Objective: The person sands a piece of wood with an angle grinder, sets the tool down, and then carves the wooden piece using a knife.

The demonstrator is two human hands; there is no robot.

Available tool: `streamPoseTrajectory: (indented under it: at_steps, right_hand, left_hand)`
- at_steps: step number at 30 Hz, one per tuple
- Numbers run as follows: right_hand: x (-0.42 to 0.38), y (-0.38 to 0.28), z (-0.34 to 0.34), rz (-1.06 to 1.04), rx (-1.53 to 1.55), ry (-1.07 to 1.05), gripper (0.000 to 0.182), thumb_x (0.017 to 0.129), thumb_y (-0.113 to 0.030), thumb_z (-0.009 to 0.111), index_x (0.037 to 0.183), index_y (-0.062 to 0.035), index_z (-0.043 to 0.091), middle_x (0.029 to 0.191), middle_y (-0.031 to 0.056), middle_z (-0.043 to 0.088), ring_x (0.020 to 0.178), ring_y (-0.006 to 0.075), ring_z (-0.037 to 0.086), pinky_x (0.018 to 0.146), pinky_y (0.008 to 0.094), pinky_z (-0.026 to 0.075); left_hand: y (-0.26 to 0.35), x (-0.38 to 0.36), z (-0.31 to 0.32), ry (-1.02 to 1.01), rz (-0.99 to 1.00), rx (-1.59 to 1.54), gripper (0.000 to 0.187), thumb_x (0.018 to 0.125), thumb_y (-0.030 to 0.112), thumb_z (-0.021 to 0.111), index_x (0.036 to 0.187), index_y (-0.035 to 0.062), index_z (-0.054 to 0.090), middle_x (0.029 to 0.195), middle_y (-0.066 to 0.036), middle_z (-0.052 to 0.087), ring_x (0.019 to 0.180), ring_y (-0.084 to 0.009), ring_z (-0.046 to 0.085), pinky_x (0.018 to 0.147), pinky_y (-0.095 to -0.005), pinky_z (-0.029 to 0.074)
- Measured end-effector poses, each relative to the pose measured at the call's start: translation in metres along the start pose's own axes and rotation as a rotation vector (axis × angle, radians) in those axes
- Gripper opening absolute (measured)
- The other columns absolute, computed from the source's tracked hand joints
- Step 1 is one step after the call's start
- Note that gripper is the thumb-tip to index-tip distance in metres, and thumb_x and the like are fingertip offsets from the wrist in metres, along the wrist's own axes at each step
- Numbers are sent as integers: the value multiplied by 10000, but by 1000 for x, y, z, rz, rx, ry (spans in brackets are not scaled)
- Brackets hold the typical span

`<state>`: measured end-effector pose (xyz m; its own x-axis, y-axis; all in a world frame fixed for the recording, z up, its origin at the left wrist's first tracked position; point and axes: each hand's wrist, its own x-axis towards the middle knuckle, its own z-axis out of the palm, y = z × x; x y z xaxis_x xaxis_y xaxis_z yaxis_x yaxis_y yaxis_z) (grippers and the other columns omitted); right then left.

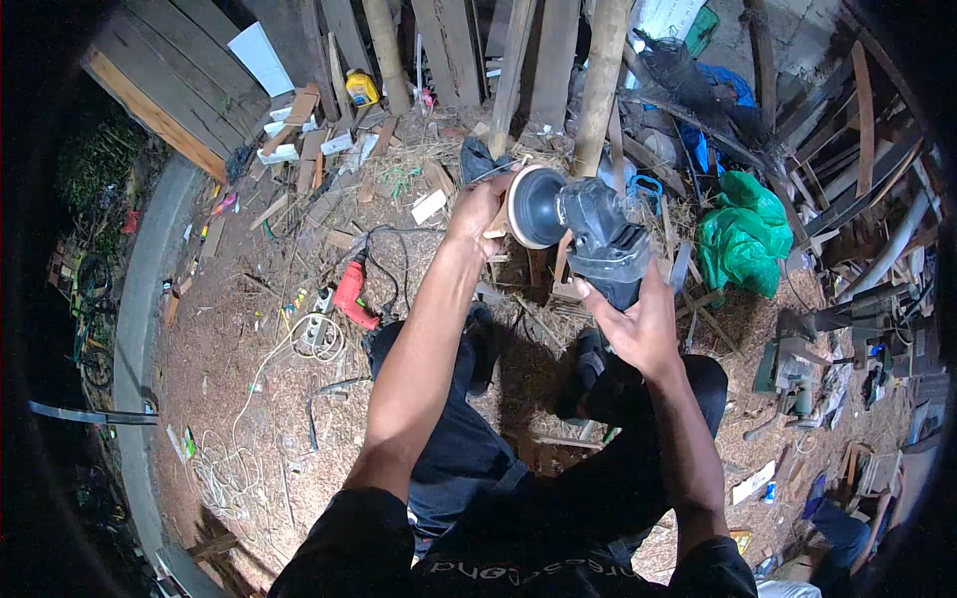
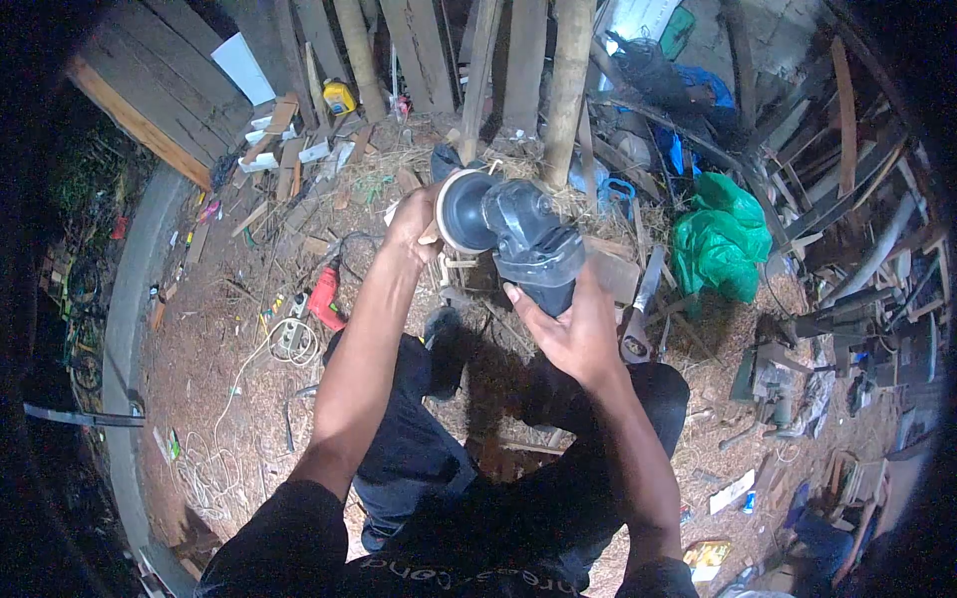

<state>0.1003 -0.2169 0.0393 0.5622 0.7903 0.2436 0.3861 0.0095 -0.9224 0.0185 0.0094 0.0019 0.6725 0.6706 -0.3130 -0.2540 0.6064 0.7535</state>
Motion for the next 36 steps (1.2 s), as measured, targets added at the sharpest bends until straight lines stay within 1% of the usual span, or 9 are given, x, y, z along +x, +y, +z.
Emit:
streamPoseTrajectory:
  at_steps: [2, 5, 14, 17, 20, 25, 28, 31, 36]
  right_hand:
    - [-2, -3, 1, 16, 11, -23, 468, 810, -90, 749, 1198, 29, 517, 1053, 146, 683, 962, 179, 657, 878, 336, 498]
    - [-2, -5, 1, 13, 23, -45, 490, 806, -105, 758, 1201, 37, 505, 1068, 154, 676, 986, 185, 653, 880, 337, 499]
    - [2, -6, -5, 34, -7, -34, 536, 799, -136, 771, 1225, 26, 489, 1103, 163, 666, 1018, 208, 651, 886, 345, 499]
    - [-2, -5, -2, -3, -21, -66, 494, 810, -131, 754, 1213, 21, 511, 1054, 154, 683, 983, 173, 649, 894, 342, 488]
    - [-3, -4, -2, 37, -65, -59, 504, 811, -129, 756, 1214, 29, 498, 1089, 163, 663, 1016, 205, 644, 883, 341, 499]
    - [8, -4, -8, 77, -54, 17, 483, 809, -135, 754, 1196, 25, 513, 1083, 161, 668, 989, 199, 650, 873, 335, 497]
    - [10, 0, -12, 96, -71, 82, 486, 807, -150, 763, 1199, 22, 532, 1016, 149, 700, 940, 165, 662, 858, 333, 501]
    - [11, 6, -19, 78, -171, 95, 459, 816, -135, 754, 1191, 21, 539, 1036, 135, 690, 955, 164, 652, 874, 323, 492]
    - [0, 1, -14, -24, 31, -1, 479, 807, -108, 755, 1205, 25, 523, 1049, 137, 682, 963, 176, 647, 888, 334, 487]
  left_hand:
    - [-2, 8, -11, -44, -21, 35, 240, 974, 162, 518, 1050, -35, 634, 876, -94, 699, 736, -156, 684, 669, -288, 579]
    - [-2, 7, -11, 60, 1, 89, 248, 972, 174, 532, 1052, -38, 635, 880, -94, 699, 746, -159, 686, 666, -296, 578]
    - [-1, 6, -11, 15, 36, 64, 259, 963, 213, 570, 1032, -22, 653, 900, -94, 703, 740, -148, 679, 669, -284, 568]
    - [0, 6, -8, 56, 2, 93, 257, 966, 220, 566, 1029, -12, 657, 890, -89, 702, 736, -146, 678, 663, -280, 564]
    - [-1, 10, -14, 1, 59, 78, 163, 934, 165, 616, 906, 22, 689, 808, -71, 695, 640, -141, 656, 558, -271, 526]
    - [2, -14, -2, 36, 159, 215, 233, 939, 229, 627, 797, 48, 663, 656, -15, 624, 489, -82, 531, 456, -242, 422]
    - [9, -19, -8, -22, 112, 310, 171, 919, 204, 649, 879, 38, 659, 781, -28, 659, 604, -87, 575, 555, -227, 458]
    - [8, -18, -5, -11, 126, 269, 178, 926, 216, 643, 871, 48, 654, 774, -17, 654, 600, -80, 557, 540, -228, 441]
    - [8, -7, -10, 0, 120, 217, 197, 936, 220, 627, 884, 34, 671, 806, -45, 679, 660, -99, 625, 594, -244, 504]
